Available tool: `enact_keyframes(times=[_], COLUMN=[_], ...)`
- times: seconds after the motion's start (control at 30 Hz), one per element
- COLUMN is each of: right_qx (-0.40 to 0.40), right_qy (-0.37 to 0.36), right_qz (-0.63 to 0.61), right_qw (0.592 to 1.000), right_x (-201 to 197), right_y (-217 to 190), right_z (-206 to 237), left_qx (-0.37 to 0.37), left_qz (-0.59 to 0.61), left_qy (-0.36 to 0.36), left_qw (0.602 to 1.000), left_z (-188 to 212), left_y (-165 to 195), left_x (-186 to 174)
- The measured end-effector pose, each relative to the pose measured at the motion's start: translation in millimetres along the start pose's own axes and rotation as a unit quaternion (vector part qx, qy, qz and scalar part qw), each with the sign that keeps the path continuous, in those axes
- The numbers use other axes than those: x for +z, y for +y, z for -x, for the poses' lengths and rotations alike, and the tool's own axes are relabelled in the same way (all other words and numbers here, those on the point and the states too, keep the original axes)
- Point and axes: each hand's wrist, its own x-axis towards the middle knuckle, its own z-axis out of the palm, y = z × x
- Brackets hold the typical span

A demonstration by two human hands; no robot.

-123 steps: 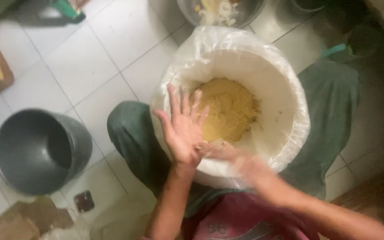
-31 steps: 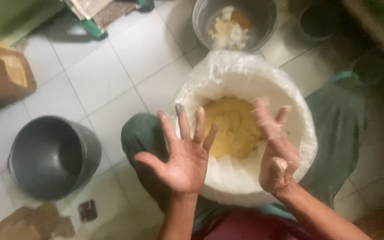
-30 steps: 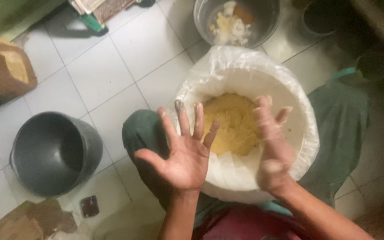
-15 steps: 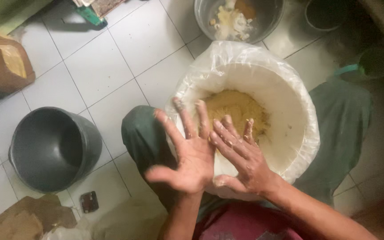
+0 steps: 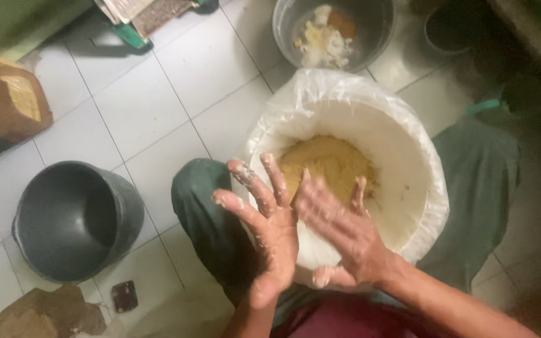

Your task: The person sits on the floor and mixes a yellow granular material inside a white bucket lined with a plastic bag using both hands. They repeatedly rub and press the material between their palms and fingers, then lift the bucket at the end.

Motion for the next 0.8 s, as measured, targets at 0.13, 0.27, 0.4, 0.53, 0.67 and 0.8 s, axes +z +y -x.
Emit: enact_keyframes(times=[0.13, 0.27, 0.4, 0.53, 0.67, 0.8], right_qx=[0.025, -0.058, 0.035, 0.027, 0.064, 0.006], right_qy=[-0.001, -0.056, -0.035, -0.074, -0.05, -0.096], right_qz=[0.033, 0.005, 0.021, 0.001, -0.004, -0.001], right_qw=[0.999, 0.997, 0.999, 0.997, 0.997, 0.995], right_x=[11.1, 14.8, 13.1, 9.7, 11.1, 18.4], right_y=[2.9, -8.8, -20.4, -21.5, -19.5, -18.1], right_z=[12.0, 5.2, -1.3, 3.8, 7.1, -2.7], left_qx=[-0.076, -0.128, -0.128, -0.139, -0.204, -0.205], left_qz=[0.091, 0.199, 0.517, 0.48, 0.356, 0.273], left_qy=[0.0, 0.082, 0.138, 0.117, 0.11, 0.044], left_qw=[0.993, 0.968, 0.835, 0.858, 0.905, 0.939], left_z=[-3.2, -8.3, -19.6, -25.4, -24.2, -21.6], left_y=[6.1, 10.9, 13.4, 17.4, 20.1, 18.7], left_x=[2.0, 2.4, 3.1, 7.2, 9.5, 5.4])
